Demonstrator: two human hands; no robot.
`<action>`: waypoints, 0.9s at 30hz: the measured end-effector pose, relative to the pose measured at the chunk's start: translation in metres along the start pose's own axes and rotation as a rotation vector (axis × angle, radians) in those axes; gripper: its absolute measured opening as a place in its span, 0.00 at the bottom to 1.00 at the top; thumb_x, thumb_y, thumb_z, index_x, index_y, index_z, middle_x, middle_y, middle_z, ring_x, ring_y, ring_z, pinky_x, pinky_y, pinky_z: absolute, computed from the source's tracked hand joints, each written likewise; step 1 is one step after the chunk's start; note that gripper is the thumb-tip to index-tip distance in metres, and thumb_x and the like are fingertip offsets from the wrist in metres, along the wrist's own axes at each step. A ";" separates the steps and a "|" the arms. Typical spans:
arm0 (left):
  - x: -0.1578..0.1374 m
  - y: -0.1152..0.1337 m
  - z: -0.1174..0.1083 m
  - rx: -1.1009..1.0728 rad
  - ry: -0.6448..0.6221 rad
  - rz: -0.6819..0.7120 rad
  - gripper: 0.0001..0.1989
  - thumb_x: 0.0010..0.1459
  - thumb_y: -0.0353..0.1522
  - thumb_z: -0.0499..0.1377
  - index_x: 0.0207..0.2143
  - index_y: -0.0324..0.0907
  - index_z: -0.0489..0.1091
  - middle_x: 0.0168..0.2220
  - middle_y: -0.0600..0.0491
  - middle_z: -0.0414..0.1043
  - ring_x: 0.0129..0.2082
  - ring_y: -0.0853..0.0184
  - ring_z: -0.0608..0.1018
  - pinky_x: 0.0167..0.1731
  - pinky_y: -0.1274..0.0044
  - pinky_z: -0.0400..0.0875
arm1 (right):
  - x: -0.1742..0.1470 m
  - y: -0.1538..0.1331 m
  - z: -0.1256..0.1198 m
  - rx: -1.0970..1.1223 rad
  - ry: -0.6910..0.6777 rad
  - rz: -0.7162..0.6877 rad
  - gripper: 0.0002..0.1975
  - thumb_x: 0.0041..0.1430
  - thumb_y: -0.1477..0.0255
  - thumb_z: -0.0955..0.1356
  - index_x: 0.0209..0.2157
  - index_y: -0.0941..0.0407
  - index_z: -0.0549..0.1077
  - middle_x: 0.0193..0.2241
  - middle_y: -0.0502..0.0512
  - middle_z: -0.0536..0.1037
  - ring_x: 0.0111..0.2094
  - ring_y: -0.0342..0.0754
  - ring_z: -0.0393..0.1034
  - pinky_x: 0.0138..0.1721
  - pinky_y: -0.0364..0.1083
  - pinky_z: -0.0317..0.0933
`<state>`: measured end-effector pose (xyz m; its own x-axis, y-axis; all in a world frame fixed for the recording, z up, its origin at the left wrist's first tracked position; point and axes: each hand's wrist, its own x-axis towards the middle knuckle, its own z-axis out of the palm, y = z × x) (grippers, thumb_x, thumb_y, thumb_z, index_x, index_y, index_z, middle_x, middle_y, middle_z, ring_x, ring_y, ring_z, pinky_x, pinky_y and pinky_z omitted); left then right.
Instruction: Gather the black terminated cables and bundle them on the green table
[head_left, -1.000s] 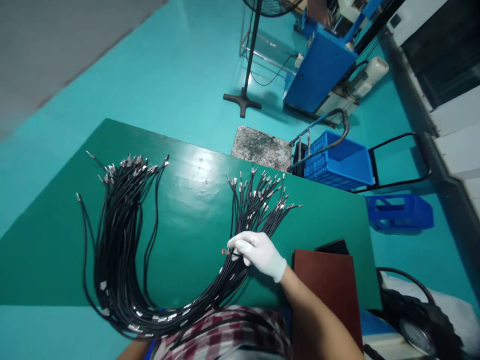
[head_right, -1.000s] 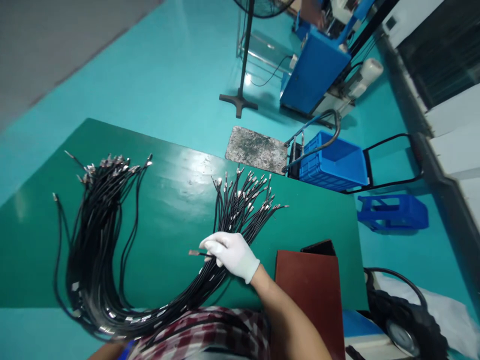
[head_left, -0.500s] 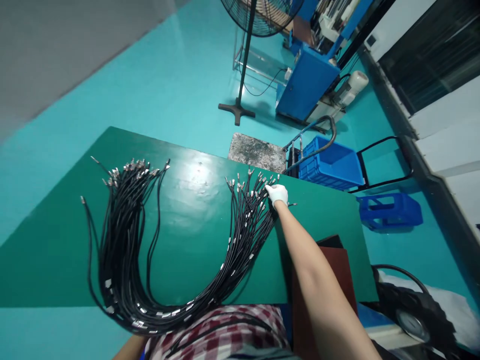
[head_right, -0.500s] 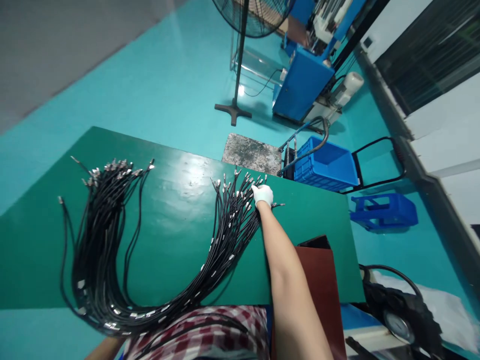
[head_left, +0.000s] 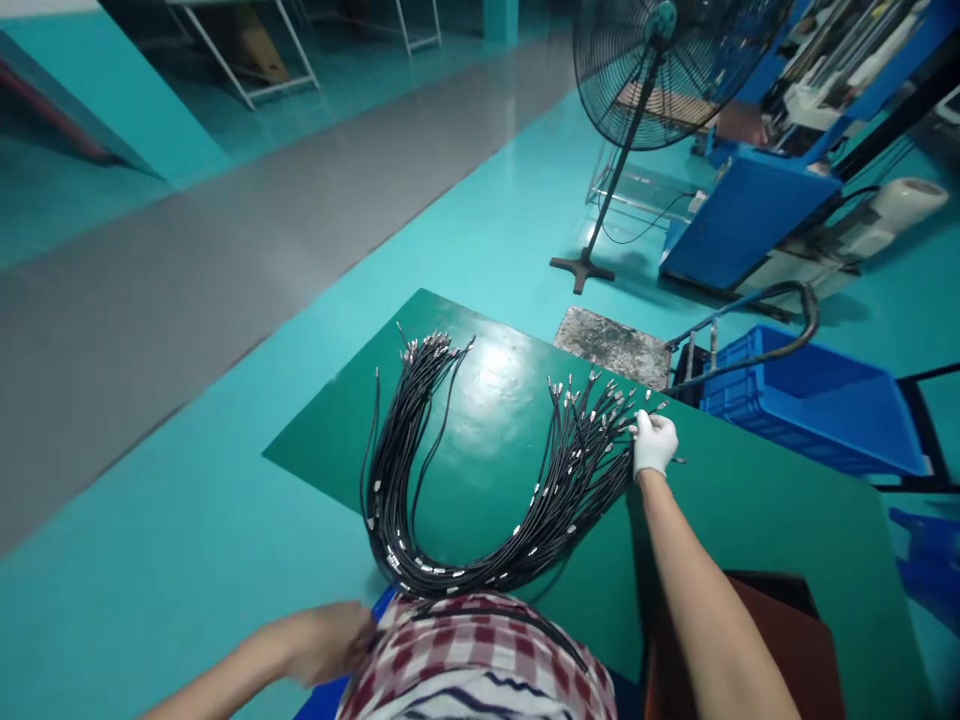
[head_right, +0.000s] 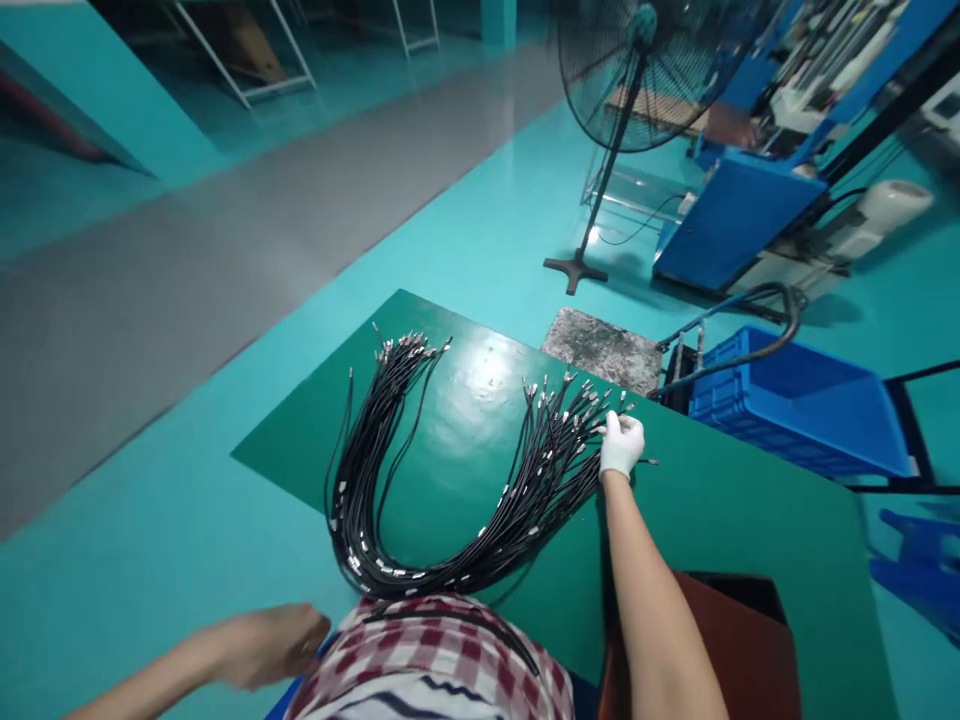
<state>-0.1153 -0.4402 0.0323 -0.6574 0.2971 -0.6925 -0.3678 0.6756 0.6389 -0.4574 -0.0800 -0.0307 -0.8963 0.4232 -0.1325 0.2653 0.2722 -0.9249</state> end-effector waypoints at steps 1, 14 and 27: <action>0.002 0.016 -0.010 0.000 -0.035 0.022 0.12 0.46 0.31 0.55 0.14 0.41 0.56 0.12 0.60 0.51 0.13 0.74 0.55 0.13 0.81 0.47 | -0.008 -0.006 -0.001 0.045 -0.058 -0.014 0.19 0.55 0.59 0.68 0.41 0.60 0.67 0.30 0.55 0.77 0.23 0.41 0.70 0.23 0.40 0.62; 0.086 0.183 -0.049 -0.812 0.515 0.337 0.16 0.54 0.40 0.63 0.40 0.38 0.73 0.34 0.51 0.73 0.28 0.71 0.69 0.29 0.80 0.63 | -0.191 -0.091 -0.021 0.193 -0.866 0.157 0.15 0.51 0.60 0.71 0.30 0.59 0.72 0.20 0.50 0.76 0.15 0.36 0.61 0.17 0.37 0.55; 0.105 0.195 -0.043 -1.256 0.356 0.164 0.13 0.43 0.36 0.71 0.29 0.36 0.78 0.23 0.55 0.70 0.19 0.79 0.63 0.19 0.85 0.56 | -0.205 -0.086 -0.020 0.129 -0.715 0.179 0.12 0.47 0.64 0.73 0.24 0.56 0.69 0.19 0.47 0.74 0.18 0.39 0.62 0.20 0.40 0.57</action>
<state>-0.2842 -0.3061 0.0983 -0.8180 -0.0080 -0.5751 -0.4976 -0.4918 0.7145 -0.2892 -0.1734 0.0828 -0.8677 -0.2251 -0.4432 0.4241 0.1297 -0.8963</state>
